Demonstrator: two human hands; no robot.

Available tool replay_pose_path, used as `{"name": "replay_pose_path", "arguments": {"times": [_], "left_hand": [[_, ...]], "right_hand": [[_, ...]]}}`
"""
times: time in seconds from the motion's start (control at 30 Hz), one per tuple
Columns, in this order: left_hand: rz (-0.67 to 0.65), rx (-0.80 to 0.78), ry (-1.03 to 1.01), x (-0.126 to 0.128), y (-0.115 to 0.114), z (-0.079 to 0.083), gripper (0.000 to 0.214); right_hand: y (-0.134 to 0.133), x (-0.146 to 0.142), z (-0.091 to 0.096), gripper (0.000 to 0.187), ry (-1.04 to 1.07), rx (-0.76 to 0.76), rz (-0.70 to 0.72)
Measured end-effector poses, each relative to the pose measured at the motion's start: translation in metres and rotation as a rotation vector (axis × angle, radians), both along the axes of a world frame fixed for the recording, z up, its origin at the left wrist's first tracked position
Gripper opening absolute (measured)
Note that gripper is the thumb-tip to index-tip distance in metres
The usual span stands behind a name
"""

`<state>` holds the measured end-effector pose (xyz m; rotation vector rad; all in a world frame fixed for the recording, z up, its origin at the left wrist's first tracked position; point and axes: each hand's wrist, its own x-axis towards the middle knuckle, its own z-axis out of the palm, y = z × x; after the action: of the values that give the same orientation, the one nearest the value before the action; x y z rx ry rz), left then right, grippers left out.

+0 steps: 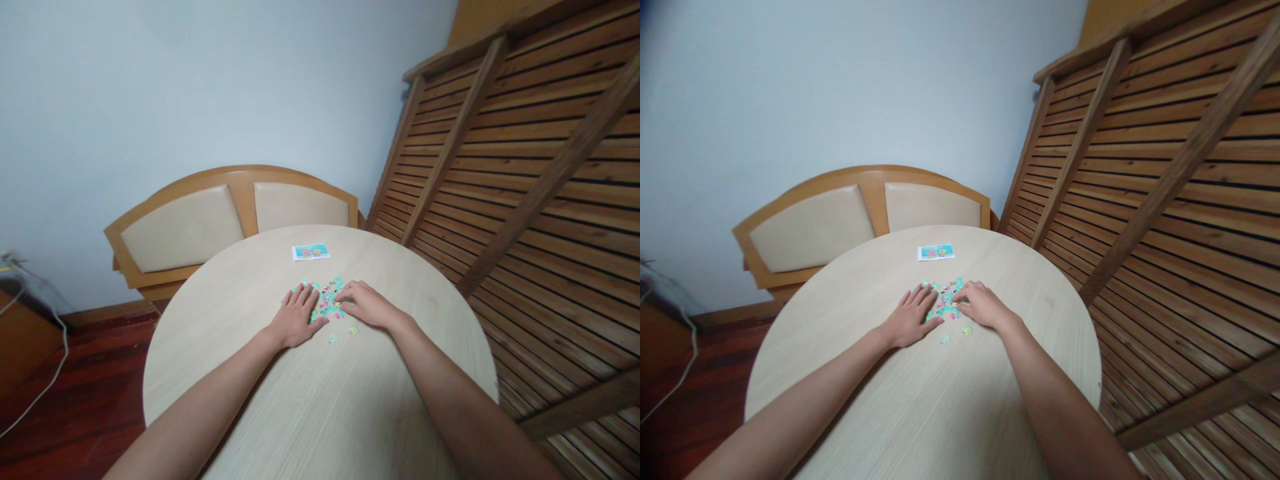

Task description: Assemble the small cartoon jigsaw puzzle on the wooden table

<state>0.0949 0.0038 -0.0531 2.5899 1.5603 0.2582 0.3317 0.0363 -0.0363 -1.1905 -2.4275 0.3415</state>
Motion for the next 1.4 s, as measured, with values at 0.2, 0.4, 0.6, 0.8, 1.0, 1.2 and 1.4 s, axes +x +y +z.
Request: {"name": "replay_pose_path", "arguments": {"times": [0.2,0.4,0.6,0.8,1.0,1.2,1.4], "left_hand": [[0.129,0.017,0.010,-0.001,0.009,-0.001,0.078],[0.203,0.033,0.006,-0.006,0.017,-0.003,0.072],[0.074,-0.006,-0.051,-0.012,0.030,-0.003,0.073],[-0.112,-0.023,-0.374,-0.022,0.043,-0.010,0.061],[0.012,0.017,-0.640,-0.037,0.048,-0.004,0.046],[0.051,-0.047,-0.223,-0.057,0.045,-0.003,0.073],[0.164,-0.052,-0.051,-0.040,0.038,-0.007,0.079]], "right_hand": [[-0.008,-0.013,0.011,0.021,0.001,-0.144,0.296],[-0.010,-0.009,0.010,0.053,-0.062,-0.085,0.078],[-0.017,-0.018,-0.002,0.106,-0.253,-0.325,-0.113],[-0.018,-0.036,-0.003,0.101,-0.272,-0.303,0.022],[-0.039,-0.030,0.001,0.109,-0.278,-0.322,0.063],[-0.067,-0.038,-0.014,0.118,-0.263,-0.307,-0.190],[-0.034,-0.060,-0.020,0.109,-0.224,-0.200,-0.210]]}}
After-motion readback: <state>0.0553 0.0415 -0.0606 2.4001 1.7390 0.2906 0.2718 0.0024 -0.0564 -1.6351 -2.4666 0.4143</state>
